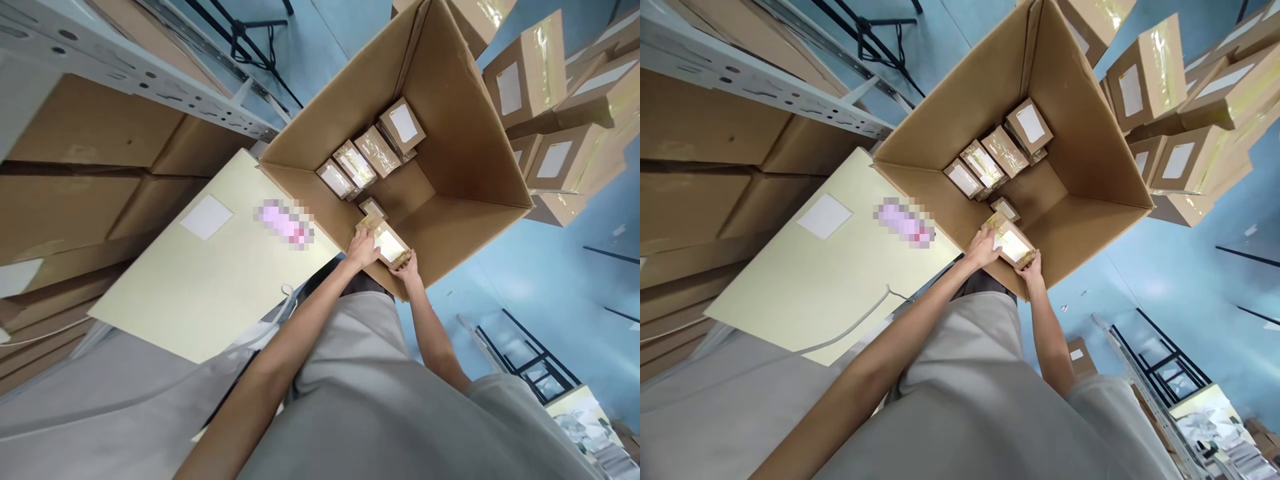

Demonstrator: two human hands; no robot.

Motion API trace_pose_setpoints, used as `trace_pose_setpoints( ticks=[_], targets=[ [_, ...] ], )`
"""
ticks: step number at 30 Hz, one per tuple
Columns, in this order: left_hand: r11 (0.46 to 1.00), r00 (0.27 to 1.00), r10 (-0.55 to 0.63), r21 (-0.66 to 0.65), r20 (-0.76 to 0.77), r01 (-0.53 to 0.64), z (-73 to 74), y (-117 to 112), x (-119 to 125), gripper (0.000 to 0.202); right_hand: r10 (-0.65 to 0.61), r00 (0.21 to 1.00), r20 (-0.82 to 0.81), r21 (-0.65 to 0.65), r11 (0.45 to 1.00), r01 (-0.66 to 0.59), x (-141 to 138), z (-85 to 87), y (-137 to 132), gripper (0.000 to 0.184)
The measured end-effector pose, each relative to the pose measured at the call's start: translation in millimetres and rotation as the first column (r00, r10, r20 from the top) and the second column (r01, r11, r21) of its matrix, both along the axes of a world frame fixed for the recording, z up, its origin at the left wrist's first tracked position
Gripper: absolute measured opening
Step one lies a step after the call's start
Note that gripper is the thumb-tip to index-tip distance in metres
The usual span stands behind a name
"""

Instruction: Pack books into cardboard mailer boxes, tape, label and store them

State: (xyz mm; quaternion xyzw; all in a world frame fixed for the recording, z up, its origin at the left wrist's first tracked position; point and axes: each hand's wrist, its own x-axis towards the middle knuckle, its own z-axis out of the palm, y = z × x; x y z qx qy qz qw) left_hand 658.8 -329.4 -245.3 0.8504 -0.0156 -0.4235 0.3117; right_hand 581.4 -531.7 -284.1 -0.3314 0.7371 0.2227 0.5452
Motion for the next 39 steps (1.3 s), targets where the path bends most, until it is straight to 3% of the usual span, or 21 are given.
trace_pose_setpoints(
  ticks=[6, 10, 13, 17, 21, 26, 31, 35, 39],
  targets=[
    [0.997, 0.996, -0.029, 0.062, -0.082, 0.034, -23.1, 6.2, 15.1, 0.073, 0.015, 1.0, 0.004, -0.012, 1.0, -0.015, 4.7, -28.3, 18.2, 0.041],
    [0.994, 0.993, -0.027, 0.106, -0.113, 0.039, -26.0, 5.2, 16.1, 0.059, 0.066, 0.998, -0.002, 0.011, 0.998, -0.066, 11.4, -40.9, 31.1, 0.04],
    [0.996, 0.997, -0.019, 0.09, -0.081, 0.026, -14.4, 5.7, 10.8, 0.051, 0.137, 0.99, -0.007, 0.033, 0.99, -0.137, 17.7, -38.7, 37.4, 0.036],
    [0.999, 0.998, 0.04, -0.036, 0.049, -0.038, 13.9, 19.0, -4.7, 0.057, 0.268, 0.962, 0.05, 0.061, 0.961, -0.271, 28.7, -18.0, 41.7, 0.027],
    [0.945, 0.946, 0.274, -0.233, 0.175, -0.23, 45.3, 45.8, -30.0, 0.067, 0.407, 0.896, 0.181, 0.022, 0.909, -0.417, 40.0, 18.4, 48.4, 0.02],
    [0.774, 0.78, 0.589, -0.424, 0.21, -0.47, 80.3, 89.8, -74.2, 0.062, 0.557, 0.713, 0.425, -0.137, 0.819, -0.558, 51.2, 74.2, 70.0, 0.013],
    [0.518, 0.507, 0.836, -0.605, 0.209, -0.604, 113.3, 145.7, -146.3, 0.051, 0.658, 0.355, 0.664, -0.383, 0.707, -0.594, 48.5, 135.4, 124.8, 0.017],
    [0.268, 0.227, 0.962, -0.703, 0.154, -0.658, 136.2, 190.0, -227.7, 0.051, 0.664, 0.116, 0.738, -0.445, 0.609, -0.656, 14.8, 183.8, 196.9, 0.023],
    [0.039, -0.048, 0.995, -0.778, 0.089, -0.627, 153.7, 231.1, -315.1, 0.053, 0.619, -0.125, 0.775, -0.477, 0.444, -0.759, -47.9, 216.2, 277.5, 0.026]
  ],
)
